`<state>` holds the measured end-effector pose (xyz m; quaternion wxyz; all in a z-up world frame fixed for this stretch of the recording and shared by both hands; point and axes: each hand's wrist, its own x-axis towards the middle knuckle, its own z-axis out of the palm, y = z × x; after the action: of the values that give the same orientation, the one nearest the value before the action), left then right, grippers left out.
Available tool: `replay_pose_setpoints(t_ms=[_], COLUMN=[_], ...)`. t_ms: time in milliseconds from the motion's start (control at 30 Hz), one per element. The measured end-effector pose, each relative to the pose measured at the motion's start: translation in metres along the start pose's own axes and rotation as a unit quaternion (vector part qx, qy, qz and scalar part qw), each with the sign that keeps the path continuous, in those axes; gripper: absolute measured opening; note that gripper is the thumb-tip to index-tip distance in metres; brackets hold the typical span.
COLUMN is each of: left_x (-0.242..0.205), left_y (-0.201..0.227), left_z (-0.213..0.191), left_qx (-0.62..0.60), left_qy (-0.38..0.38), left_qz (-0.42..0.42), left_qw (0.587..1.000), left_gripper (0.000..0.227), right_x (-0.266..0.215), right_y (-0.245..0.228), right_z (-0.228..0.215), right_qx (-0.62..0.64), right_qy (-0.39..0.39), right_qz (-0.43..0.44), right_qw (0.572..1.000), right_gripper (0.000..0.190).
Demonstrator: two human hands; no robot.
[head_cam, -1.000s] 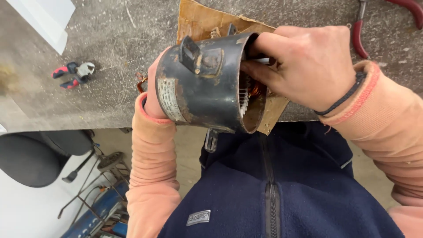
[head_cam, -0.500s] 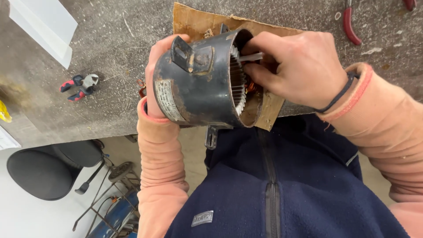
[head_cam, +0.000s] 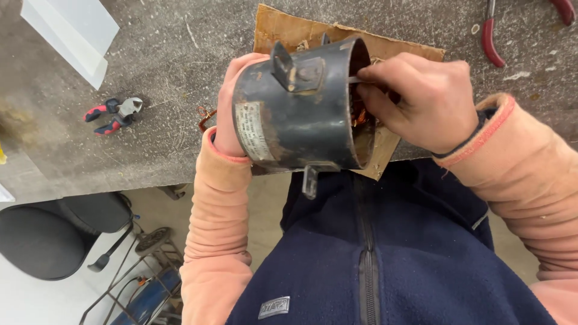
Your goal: The person works on an electric motor stator held on the bench, pressing white insulation slot liners into the stator slots by hand and adjusting the copper windings inside the housing. They then pick up a rectangular copper coil and shape and align it with both hands.
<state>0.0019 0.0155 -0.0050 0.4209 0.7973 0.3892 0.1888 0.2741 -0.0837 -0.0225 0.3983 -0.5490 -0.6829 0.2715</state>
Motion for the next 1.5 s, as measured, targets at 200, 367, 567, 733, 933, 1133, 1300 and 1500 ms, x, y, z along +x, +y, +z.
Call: replay_pose_setpoints(t_ms=[200, 367, 567, 733, 933, 1133, 1300, 1500], left_x=[0.002, 0.004, 0.008, 0.007, 0.008, 0.008, 0.006, 0.005], left_y=[-0.012, -0.021, -0.02, -0.019, -0.014, -0.012, -0.013, -0.014], left_z=[-0.003, -0.012, -0.012, -0.01, -0.014, -0.01, -0.01, -0.01], left_qx=[0.059, 0.049, 0.053, 0.076, 0.068, 0.029, 0.032, 0.013], left_qy=[-0.02, -0.048, -0.068, -0.06, -0.069, -0.068, -0.07, -0.04], left_qz=[0.03, 0.047, 0.041, 0.036, 0.04, 0.009, 0.01, -0.033], left_qw=[0.998, 0.997, 0.995, 0.995, 0.994, 0.997, 0.997, 0.999], left_gripper=[0.032, 0.031, 0.028, 0.028, 0.028, 0.029, 0.029, 0.03], right_x=[0.018, 0.029, 0.031, 0.012, 0.027, 0.027, 0.012, 0.027], right_y=[-0.02, -0.02, -0.018, -0.012, -0.02, -0.012, -0.012, -0.023], right_z=[-0.012, -0.008, -0.009, -0.001, -0.008, -0.014, -0.005, -0.007], right_qx=[-0.172, -0.183, -0.118, -0.075, -0.217, -0.168, -0.114, -0.214], right_qy=[-0.009, -0.084, -0.081, -0.015, -0.119, -0.116, -0.013, -0.054], right_qz=[-0.099, -0.093, -0.039, -0.022, -0.105, -0.074, -0.027, -0.117], right_qw=[0.98, 0.975, 0.989, 0.997, 0.963, 0.976, 0.993, 0.968], right_gripper=[0.019, 0.021, 0.019, 0.017, 0.019, 0.02, 0.02, 0.028])
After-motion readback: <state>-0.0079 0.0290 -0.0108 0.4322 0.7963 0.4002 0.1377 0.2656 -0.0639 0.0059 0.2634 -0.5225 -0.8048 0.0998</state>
